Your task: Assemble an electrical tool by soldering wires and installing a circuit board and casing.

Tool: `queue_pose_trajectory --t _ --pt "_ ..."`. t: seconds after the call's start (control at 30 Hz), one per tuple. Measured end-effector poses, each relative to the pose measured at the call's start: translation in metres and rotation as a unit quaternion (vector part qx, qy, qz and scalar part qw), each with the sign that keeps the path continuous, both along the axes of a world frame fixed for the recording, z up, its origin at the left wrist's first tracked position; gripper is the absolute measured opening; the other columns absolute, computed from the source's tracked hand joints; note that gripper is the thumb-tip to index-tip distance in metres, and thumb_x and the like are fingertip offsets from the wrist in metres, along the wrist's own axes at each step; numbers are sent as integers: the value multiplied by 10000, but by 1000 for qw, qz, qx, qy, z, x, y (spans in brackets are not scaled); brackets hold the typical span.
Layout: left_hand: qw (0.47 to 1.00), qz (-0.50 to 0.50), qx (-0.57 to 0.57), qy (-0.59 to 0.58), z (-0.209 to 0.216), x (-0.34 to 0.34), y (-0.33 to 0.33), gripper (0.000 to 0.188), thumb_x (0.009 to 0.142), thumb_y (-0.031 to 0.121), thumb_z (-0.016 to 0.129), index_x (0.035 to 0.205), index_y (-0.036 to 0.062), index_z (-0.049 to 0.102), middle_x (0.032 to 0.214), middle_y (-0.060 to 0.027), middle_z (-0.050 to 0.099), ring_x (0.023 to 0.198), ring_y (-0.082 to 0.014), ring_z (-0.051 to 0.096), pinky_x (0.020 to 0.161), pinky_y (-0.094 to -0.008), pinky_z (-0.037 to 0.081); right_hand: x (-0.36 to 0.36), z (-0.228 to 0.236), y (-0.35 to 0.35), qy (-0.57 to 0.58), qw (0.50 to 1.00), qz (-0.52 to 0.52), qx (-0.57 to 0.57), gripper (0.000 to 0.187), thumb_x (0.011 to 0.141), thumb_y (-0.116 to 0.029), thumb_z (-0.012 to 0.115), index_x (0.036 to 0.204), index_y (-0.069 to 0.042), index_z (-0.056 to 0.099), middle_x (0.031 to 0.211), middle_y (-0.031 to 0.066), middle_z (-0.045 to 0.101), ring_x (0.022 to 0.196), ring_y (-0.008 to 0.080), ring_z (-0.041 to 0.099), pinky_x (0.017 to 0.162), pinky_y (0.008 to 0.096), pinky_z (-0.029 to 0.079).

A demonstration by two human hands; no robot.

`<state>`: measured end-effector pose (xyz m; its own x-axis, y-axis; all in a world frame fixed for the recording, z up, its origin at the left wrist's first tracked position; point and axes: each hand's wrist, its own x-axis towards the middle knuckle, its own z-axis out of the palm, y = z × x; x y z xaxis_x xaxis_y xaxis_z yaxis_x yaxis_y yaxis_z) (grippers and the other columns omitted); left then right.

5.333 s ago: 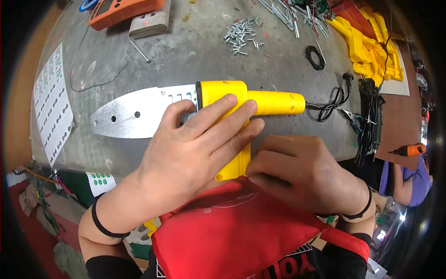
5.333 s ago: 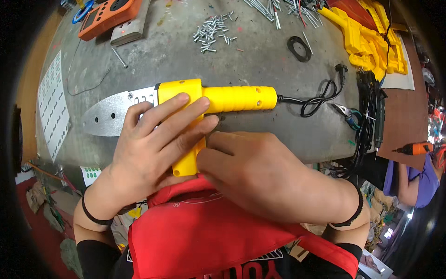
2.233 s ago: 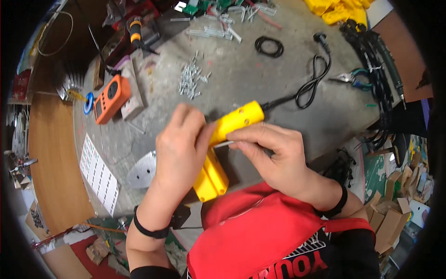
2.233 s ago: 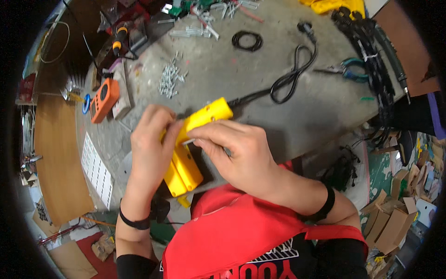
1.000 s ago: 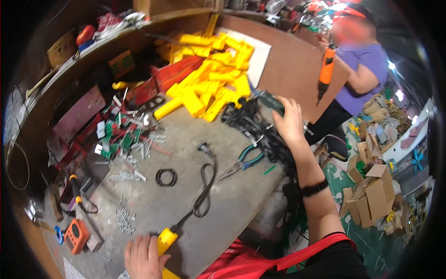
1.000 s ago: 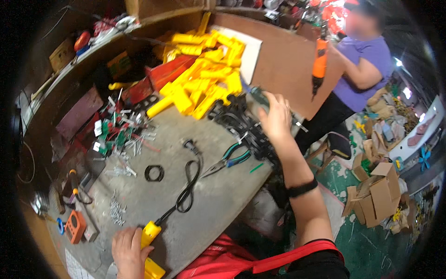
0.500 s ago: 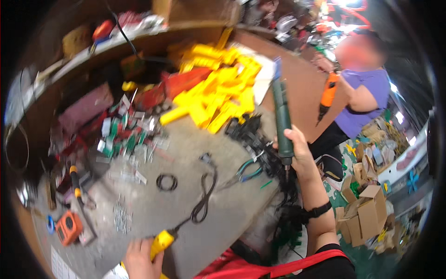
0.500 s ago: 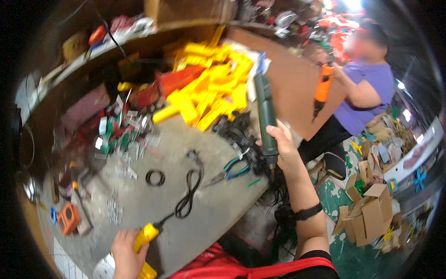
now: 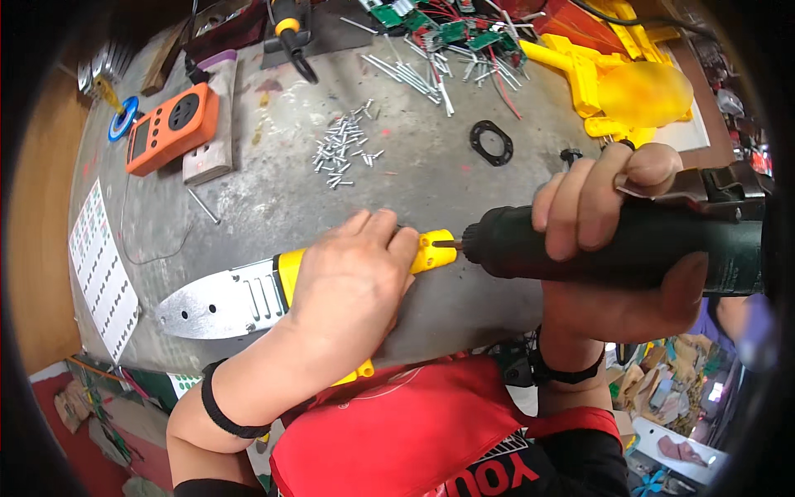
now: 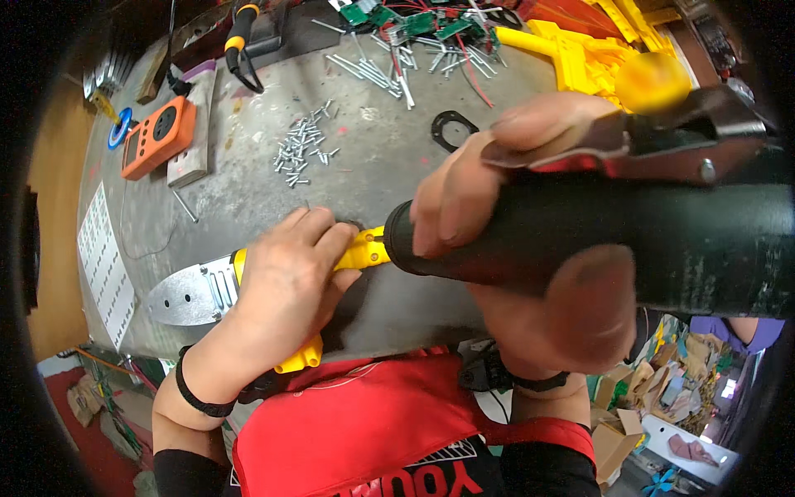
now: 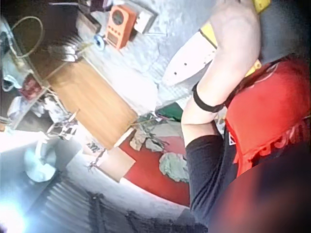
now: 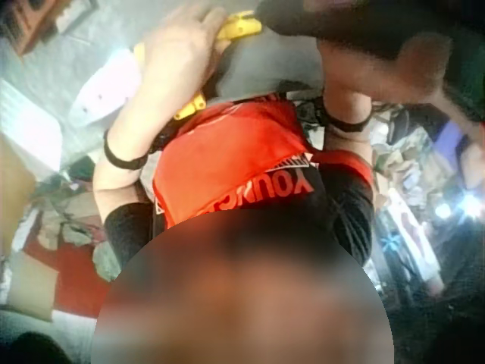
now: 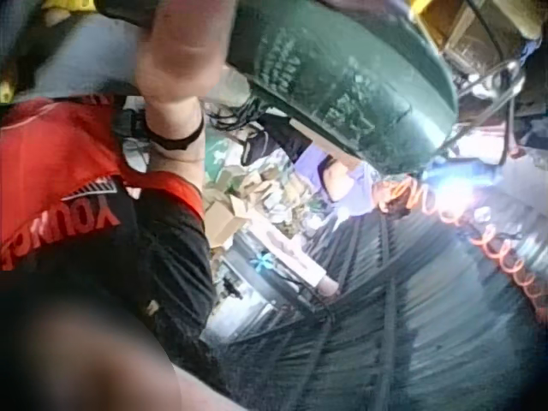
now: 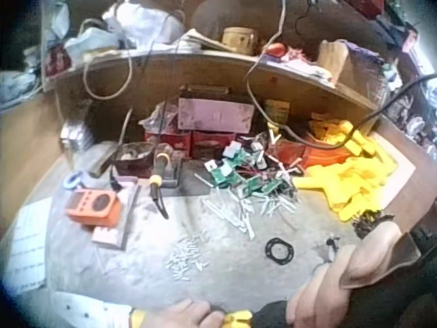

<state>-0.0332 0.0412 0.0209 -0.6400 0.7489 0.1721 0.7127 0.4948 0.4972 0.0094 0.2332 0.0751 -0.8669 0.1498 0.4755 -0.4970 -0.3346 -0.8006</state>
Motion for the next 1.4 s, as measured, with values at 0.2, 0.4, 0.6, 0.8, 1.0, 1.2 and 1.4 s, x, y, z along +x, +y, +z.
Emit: queue_pose_trajectory --t 0.2,0.4,0.6,0.8,1.0,1.2,1.4 --pt "999 13 38 5 -12 0 -5 312 643 81 737 904 34 573 867 -114 508 813 -314 547 691 -410 471 -22 -3 -26 -44 992 1 120 604 779 -586 708 993 -87 443 732 31 531 529 148 514 540 298 447" --pt "997 16 82 7 -15 4 -1 248 661 66 684 872 32 558 858 -122 508 813 -316 548 683 -405 471 -24 -2 -25 -57 990 11 125 597 757 -585 737 956 -111 434 681 -1 524 483 126 509 519 279 443" --pt "997 33 60 -26 -16 4 -1 283 666 68 722 890 30 552 884 -119 519 854 -322 556 699 -419 485 -15 1 -13 -60 989 -36 126 751 748 -592 718 1201 -31 509 747 5 541 572 120 516 602 310 428" --pt "998 29 33 -36 -13 4 0 342 650 85 773 908 28 556 901 -114 528 866 -325 558 717 -419 483 -2 12 -6 -6 992 54 117 504 700 -361 744 1017 -89 462 748 9 544 560 156 529 586 313 426" --pt "998 11 54 -17 -11 1 -4 314 642 69 751 895 24 571 887 -113 537 864 -315 563 720 -399 483 -18 -5 -3 37 976 154 150 457 748 -317 765 986 -93 445 739 12 553 558 148 559 550 291 453" --pt "999 2 -36 3 -6 4 -3 274 691 134 705 915 20 597 905 -99 560 902 -270 579 769 -364 485 -13 -4 -19 15 983 110 148 557 784 -474 728 1055 -70 458 736 12 538 542 123 517 533 267 424" --pt "996 -19 -46 81 3 43 -69 473 754 229 652 1212 116 617 1317 -87 556 1293 -249 466 1015 -510 400 -30 2 -17 -2 973 162 164 682 808 -546 650 1212 -35 448 744 1 527 555 113 496 581 261 414"
